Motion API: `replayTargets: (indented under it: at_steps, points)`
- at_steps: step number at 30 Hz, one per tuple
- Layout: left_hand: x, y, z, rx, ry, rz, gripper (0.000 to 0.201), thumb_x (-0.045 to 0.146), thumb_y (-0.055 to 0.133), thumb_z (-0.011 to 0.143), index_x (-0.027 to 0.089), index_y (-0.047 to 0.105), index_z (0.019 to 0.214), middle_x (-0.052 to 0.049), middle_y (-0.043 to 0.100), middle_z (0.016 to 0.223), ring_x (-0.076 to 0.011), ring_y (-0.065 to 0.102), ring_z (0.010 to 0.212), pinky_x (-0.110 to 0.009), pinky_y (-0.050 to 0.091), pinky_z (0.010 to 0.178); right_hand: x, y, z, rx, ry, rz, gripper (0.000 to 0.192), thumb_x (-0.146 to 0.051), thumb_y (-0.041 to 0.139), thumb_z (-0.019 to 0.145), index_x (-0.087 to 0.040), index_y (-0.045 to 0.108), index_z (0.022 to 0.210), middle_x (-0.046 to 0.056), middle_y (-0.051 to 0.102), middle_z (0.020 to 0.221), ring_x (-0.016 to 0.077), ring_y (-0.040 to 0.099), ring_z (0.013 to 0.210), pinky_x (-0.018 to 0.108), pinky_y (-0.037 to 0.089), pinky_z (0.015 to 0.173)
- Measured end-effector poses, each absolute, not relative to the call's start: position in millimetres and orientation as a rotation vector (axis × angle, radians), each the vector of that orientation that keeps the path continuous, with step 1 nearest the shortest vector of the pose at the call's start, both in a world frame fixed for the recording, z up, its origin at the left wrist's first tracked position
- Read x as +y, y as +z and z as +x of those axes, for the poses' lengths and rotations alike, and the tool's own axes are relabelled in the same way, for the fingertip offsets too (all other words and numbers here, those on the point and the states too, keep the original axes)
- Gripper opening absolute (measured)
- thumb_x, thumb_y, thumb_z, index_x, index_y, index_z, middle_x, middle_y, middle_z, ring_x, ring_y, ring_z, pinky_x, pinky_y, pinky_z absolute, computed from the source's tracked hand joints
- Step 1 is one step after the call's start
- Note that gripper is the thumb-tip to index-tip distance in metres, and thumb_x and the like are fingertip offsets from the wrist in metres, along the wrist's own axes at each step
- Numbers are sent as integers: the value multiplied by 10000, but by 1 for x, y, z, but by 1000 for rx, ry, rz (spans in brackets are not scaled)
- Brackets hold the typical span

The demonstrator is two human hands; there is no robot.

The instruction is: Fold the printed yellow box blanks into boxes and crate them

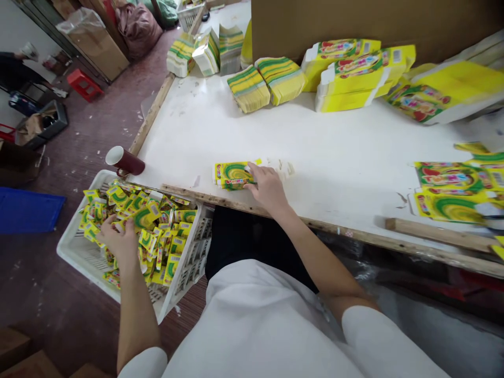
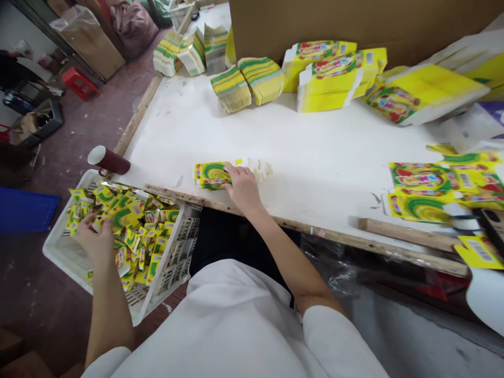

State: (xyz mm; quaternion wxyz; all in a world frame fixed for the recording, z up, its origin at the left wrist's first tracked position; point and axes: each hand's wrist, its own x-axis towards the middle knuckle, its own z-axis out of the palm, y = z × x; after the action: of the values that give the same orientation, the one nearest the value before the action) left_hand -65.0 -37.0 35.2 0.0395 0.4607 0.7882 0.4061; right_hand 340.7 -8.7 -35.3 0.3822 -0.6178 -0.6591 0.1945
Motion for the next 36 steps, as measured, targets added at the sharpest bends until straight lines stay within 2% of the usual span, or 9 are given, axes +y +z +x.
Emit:
replayTargets:
  at_steps: [3, 6, 11, 15, 21, 25, 31, 34, 36]
  points:
    - [-35, 30, -78, 2597, 1203, 1515, 751, 331, 844, 655, 137, 516, 1301, -166, 482, 1367, -391, 394, 1331, -556, 285, 1183, -1, -37, 344, -1754, 479, -1664, 408, -136, 649, 860, -137, 636, 1268, 182, 663, 1132, 364, 590, 1072, 563, 461, 981]
    - [-38, 19, -30, 2129, 1384, 1552, 680, 418, 780, 756, 139, 519, 1318, -181, 509, 1351, -303, 536, 1196, -440, 493, 988, -6, -28, 337, -1704, 432, -1621, 445, -106, 693, 798, -156, 613, 1233, 156, 652, 1115, 347, 588, 1052, 541, 466, 970]
    - [-41, 10, 98, 1152, 1351, 1268, 739, 550, 838, 701, 243, 546, 1307, -131, 565, 1315, -241, 593, 1180, -348, 524, 959, -36, 1, 310, -1507, 720, -1316, 547, -134, 735, 766, -186, 509, 1261, 60, 601, 967, 223, 604, 884, 396, 528, 831]
    - [-38, 22, 154, 929, 1376, 875, 628, 757, 698, 731, 252, 616, 1095, -80, 605, 1034, -228, 621, 1027, -375, 526, 945, -66, 13, 281, -1406, 1131, -951, 493, -199, 722, 808, -200, 479, 1237, 9, 565, 892, 158, 582, 771, 305, 523, 721]
    - [-33, 32, 161, 927, 1560, 706, 575, 768, 690, 736, 227, 533, 850, 11, 400, 728, -106, 432, 627, -246, 486, 671, -79, 10, 260, -1292, 1381, -843, 612, -433, 815, 771, -185, 531, 1254, 93, 631, 1109, 204, 621, 906, 316, 550, 756]
    - [-41, 19, 157, 1026, 1460, 784, 725, 878, 690, 615, 239, 641, 954, -46, 621, 953, -166, 616, 870, -302, 552, 846, -67, 4, 270, -1278, 1213, -967, 447, -390, 765, 828, -179, 633, 1199, 77, 704, 1076, 200, 652, 877, 321, 540, 759]
    - [-42, 18, 122, 1132, 1437, 1041, 402, 572, 827, 733, 199, 753, 862, -40, 724, 881, -171, 684, 852, -307, 550, 878, -56, 3, 302, -1374, 926, -985, 157, -344, 736, 892, -192, 775, 901, 34, 722, 797, 173, 636, 712, 308, 499, 655]
    - [-35, 40, 94, 990, 1330, 1276, 782, 803, 711, 684, 217, 732, 1202, -112, 705, 1225, -281, 650, 1191, -378, 493, 1052, -58, 5, 315, -1593, 487, -1132, 175, -270, 642, 963, -254, 805, 1023, 55, 743, 873, 208, 636, 832, 376, 505, 780]
    - [-35, 54, 85, 992, 1186, 1470, 1018, 776, 814, 548, 225, 618, 1382, -136, 578, 1448, -330, 505, 1397, -400, 386, 1175, -60, 8, 318, -1772, 249, -1186, 258, -237, 556, 1005, -303, 799, 1064, 46, 753, 909, 214, 626, 889, 423, 488, 888]
